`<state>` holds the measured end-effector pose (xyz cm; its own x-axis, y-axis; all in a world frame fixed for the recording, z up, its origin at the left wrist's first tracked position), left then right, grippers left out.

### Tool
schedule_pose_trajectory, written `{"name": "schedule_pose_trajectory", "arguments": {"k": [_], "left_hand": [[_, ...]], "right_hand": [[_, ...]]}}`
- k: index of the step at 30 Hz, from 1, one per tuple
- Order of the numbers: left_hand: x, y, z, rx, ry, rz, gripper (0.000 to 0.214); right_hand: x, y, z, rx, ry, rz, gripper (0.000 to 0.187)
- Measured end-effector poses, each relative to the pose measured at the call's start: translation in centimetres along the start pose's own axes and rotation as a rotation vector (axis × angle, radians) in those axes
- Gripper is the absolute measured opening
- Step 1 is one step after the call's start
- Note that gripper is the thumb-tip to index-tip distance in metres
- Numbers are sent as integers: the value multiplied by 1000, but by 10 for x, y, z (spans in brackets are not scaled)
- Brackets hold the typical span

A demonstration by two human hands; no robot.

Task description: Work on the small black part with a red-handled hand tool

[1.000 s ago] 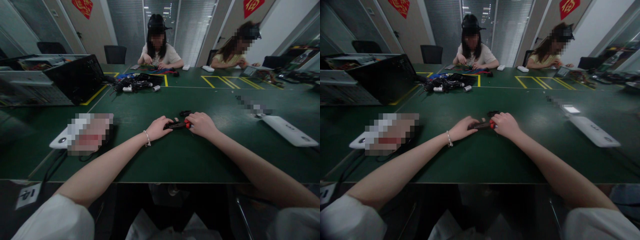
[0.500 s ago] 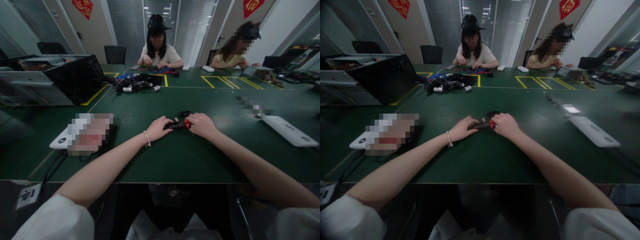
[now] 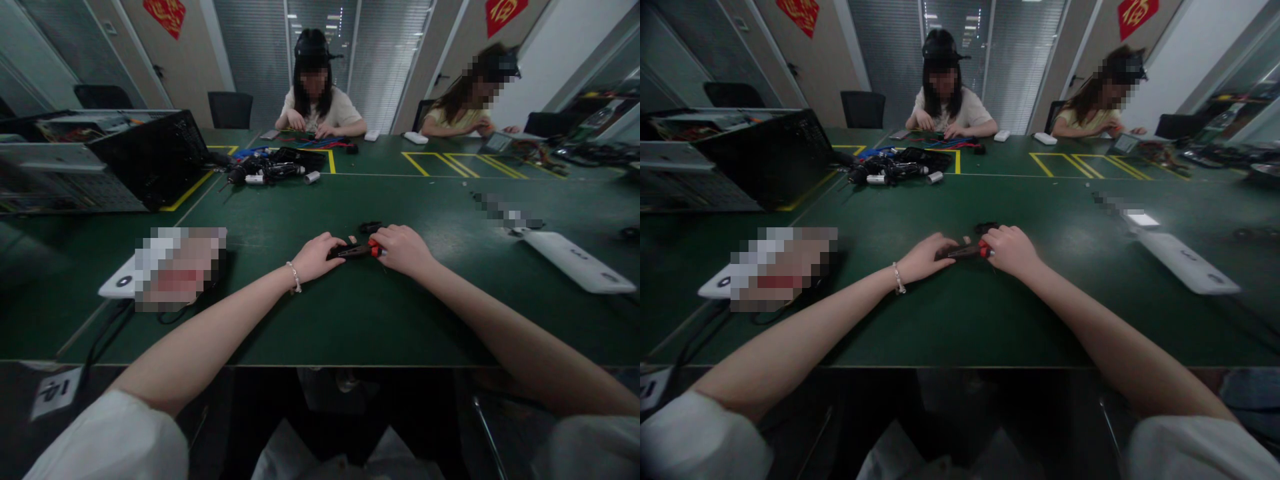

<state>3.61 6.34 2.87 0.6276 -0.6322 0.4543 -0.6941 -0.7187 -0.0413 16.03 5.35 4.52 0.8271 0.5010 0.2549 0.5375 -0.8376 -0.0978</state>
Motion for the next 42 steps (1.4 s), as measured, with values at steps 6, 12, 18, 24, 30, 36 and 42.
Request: {"name": "schedule_pose_trajectory", "arguments": {"k": [6,12,18,24,30,36,42], "left_hand": [[-1,1,0,-8,2,-9,33],[0,1,0,-8,5,-9,34],[-1,1,0,-9,21,-14,34],[-2,0,1,-8,7,-8,34],[-1,1,1,-2,5,7,33],[-1,1,0,-12,22,-8,33],[-1,0,0,-8,9,-3,34]], "right_hand": [[1,0,0,10,-11,5,24],[2,-1,3,-5,-33,15,23],[0,1,-2,22,3,-5,24],[3,-1,5,-18,-43,22,23],[1,0,3,2,-18,8,24],[-1,1,-4,26,14,-12,26],[2,0,1,0,-51,17,25]]}}
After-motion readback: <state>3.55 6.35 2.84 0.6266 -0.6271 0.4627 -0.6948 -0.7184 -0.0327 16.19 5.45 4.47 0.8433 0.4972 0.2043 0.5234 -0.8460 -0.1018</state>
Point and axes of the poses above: each hand's wrist, its own y-axis away from the middle knuckle, its own z-axis out of the palm, x = y × z, the point moved 9 cm from there along -y, towards the middle knuckle, and after that the axes turned 10 degrees about -x, right-handed, at the moved point
